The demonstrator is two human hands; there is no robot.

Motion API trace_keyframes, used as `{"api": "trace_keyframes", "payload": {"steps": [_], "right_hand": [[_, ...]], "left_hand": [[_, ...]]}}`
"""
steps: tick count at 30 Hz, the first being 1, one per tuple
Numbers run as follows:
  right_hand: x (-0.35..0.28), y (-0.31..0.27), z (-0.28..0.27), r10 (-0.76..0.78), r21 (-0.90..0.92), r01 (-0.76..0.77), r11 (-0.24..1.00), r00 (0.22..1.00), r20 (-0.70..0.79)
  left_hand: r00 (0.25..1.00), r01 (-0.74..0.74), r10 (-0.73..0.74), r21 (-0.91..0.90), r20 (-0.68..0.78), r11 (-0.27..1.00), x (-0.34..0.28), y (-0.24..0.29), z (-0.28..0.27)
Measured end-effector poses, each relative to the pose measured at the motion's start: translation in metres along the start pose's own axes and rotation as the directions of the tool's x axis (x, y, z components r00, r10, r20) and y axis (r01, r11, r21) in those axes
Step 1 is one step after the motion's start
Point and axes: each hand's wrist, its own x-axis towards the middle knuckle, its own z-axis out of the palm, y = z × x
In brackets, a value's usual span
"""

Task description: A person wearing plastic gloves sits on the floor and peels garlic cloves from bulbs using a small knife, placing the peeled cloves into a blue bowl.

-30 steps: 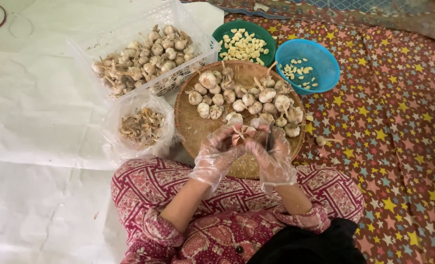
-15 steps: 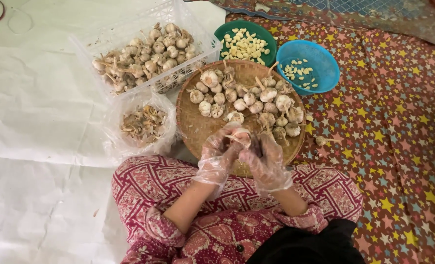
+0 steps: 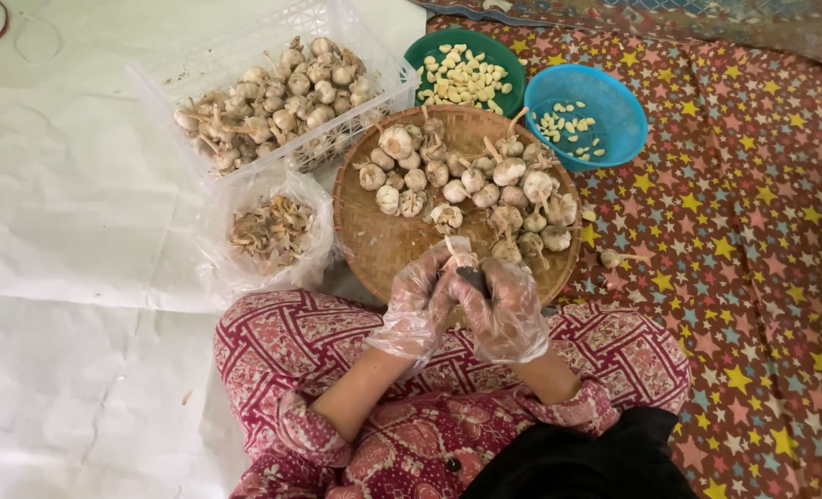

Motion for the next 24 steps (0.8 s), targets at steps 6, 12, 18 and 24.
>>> {"api": "trace_keyframes", "payload": {"steps": [6, 12, 18, 24], "right_hand": [[0.007, -0.025, -0.006, 0.176, 0.012, -0.175, 0.984, 0.984, -0.037], [-0.012, 0.007, 0.012, 0.288, -0.052, -0.284, 0.957, 0.954, 0.081], [-0.007, 0.011, 0.014, -0.684, -0.670, 0.504, 0.545, 0.729, -0.009], [-0.006, 0.014, 0.014, -0.811, -0.731, 0.585, 0.352, 0.581, 0.074]], "left_hand": [[0.978, 0.206, -0.203, 0.060, -0.048, 0.977, -0.011, 0.000, 0.010], [0.969, 0.241, -0.240, 0.002, -0.062, 0.971, -0.014, -0.016, 0.003], [0.928, 0.368, -0.317, 0.344, -0.197, 0.864, -0.007, 0.008, 0.004], [0.940, 0.339, -0.306, 0.488, -0.148, 0.804, -0.021, -0.041, 0.008]]}}
